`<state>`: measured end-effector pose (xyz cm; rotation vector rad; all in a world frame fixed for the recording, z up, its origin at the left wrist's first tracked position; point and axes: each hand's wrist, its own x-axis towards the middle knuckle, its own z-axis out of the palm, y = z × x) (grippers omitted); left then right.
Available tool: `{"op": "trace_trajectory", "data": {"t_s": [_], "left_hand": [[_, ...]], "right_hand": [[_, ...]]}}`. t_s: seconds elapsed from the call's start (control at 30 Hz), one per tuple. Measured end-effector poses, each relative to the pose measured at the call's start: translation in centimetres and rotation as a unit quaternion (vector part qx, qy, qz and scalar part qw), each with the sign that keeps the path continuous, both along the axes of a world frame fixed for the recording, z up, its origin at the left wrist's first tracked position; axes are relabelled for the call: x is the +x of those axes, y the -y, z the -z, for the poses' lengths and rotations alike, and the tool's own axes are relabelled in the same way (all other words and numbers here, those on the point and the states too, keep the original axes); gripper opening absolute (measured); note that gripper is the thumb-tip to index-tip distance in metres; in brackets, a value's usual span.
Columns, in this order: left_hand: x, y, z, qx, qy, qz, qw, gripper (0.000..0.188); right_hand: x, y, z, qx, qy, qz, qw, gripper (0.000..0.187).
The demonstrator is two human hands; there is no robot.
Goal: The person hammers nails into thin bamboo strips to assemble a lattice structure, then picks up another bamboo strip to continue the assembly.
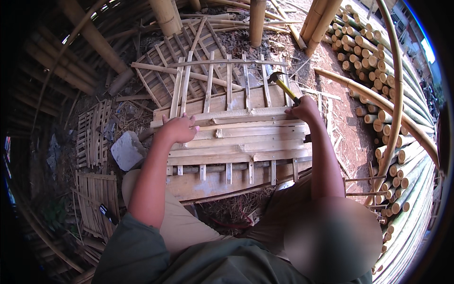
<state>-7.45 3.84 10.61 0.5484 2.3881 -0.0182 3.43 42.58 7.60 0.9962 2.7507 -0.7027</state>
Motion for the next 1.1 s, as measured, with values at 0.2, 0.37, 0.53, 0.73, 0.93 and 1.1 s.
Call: {"op": "trace_trajectory", "data": {"t_s": [0.2, 0.37, 0.53, 0.73, 0.93, 1.1], "left_hand": [[0.2, -0.1, 0.2, -0.017, -0.024, 0.006, 1.0, 0.066], [-0.4, 0.0, -0.4, -0.014, 0.007, 0.015, 1.0, 0.071], [-1.4, 0.4, 1.0, 0.007, -0.024, 0.034, 0.999, 0.069], [-2.6, 0.8, 1.7, 0.049, 0.004, 0.048, 0.998, 0.065], [-2.5, 0.6, 1.1, 0.055, 0.025, 0.018, 0.998, 0.061], [-2.5, 0.3, 0.7, 0.05, 0.03, 0.019, 0.998, 0.057]], "right_hand": [[-0.2, 0.9, -0.6, 0.03, 0.043, 0.021, 0.998, 0.054], [-0.1, 1.3, -0.8, 0.055, 0.061, 0.033, 0.996, 0.057], [-0.2, 1.6, -0.8, 0.057, 0.062, 0.039, 0.996, 0.057], [-0.7, 1.3, -0.5, 0.045, 0.071, 0.051, 0.995, 0.059], [-1.8, 0.1, -0.1, 0.048, 0.081, 0.054, 0.994, 0.074], [-3.3, -0.7, -0.3, 0.042, 0.148, 0.045, 0.987, 0.08]]}}
